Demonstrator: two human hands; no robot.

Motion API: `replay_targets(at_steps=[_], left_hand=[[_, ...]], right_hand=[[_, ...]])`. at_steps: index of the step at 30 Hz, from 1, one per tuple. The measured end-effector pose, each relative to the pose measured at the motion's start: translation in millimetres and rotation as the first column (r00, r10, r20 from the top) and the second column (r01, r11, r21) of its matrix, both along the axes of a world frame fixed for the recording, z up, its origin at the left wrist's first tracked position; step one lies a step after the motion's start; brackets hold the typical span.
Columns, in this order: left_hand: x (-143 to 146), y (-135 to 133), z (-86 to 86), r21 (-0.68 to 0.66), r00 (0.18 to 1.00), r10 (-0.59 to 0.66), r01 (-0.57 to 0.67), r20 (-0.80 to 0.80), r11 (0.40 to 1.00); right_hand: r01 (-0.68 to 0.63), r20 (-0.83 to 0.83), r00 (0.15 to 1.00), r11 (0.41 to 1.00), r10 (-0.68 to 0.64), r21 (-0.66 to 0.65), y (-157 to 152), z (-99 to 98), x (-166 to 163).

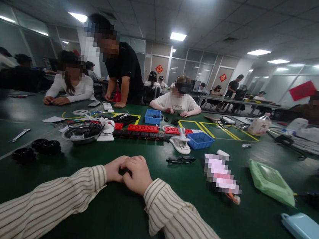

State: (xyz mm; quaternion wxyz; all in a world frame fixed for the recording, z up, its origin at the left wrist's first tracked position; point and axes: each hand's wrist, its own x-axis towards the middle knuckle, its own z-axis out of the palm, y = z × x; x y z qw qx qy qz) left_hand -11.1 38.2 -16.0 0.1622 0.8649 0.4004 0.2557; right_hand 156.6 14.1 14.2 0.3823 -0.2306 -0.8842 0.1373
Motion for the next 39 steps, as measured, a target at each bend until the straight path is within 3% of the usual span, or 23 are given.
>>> replay_targets(at_steps=[3, 8, 11, 15, 20, 24, 27, 35, 39], left_hand=[[2.6, -0.8, -0.5, 0.017, 0.998, 0.060, -0.060, 0.007, 0.998], [9.0, -8.2, 4.6, 0.072, 0.981, 0.160, -0.153, -0.108, 0.986], [12.0, -13.4, 9.5, 0.111, 0.972, 0.181, -0.166, -0.147, 0.980], [11.8, -12.9, 11.5, 0.157, 0.980, 0.168, -0.150, -0.110, 0.976], [6.8, -4.1, 6.2, 0.016, 0.999, 0.033, -0.033, 0.023, 0.999], [4.6, -1.0, 2.6, -0.054, 0.997, -0.001, 0.006, 0.077, 0.999], [4.7, -2.2, 2.2, -0.046, 0.996, 0.015, -0.011, 0.091, 0.999], [13.3, -17.9, 15.1, 0.150, 0.955, 0.252, -0.229, -0.157, 0.962], [17.4, -20.8, 14.0, 0.175, 0.937, 0.298, -0.267, -0.183, 0.948]], right_hand=[[0.035, -0.017, 0.999, 0.999, -0.035, 0.011, -2.7, 2.7, 0.0], [0.272, 0.013, 0.962, 0.962, -0.272, -0.006, -2.6, 1.5, -1.8], [0.348, 0.077, 0.935, 0.937, -0.346, -0.018, 0.1, -0.6, -3.4], [0.287, 0.098, 0.954, 0.958, -0.285, -0.009, 2.0, -0.5, -3.0], [0.113, 0.023, 0.993, 0.994, -0.113, -0.002, 0.4, 0.4, -0.9], [-0.009, -0.001, 1.000, 1.000, 0.009, 0.009, -1.7, 0.5, -0.4], [-0.031, -0.011, 0.999, 0.999, 0.031, 0.015, -3.6, 1.8, -0.1], [0.274, 0.027, 0.961, 0.962, -0.274, -0.002, -2.9, 1.9, -1.2], [0.338, 0.106, 0.936, 0.941, -0.336, -0.006, 0.9, -2.2, -4.2]])
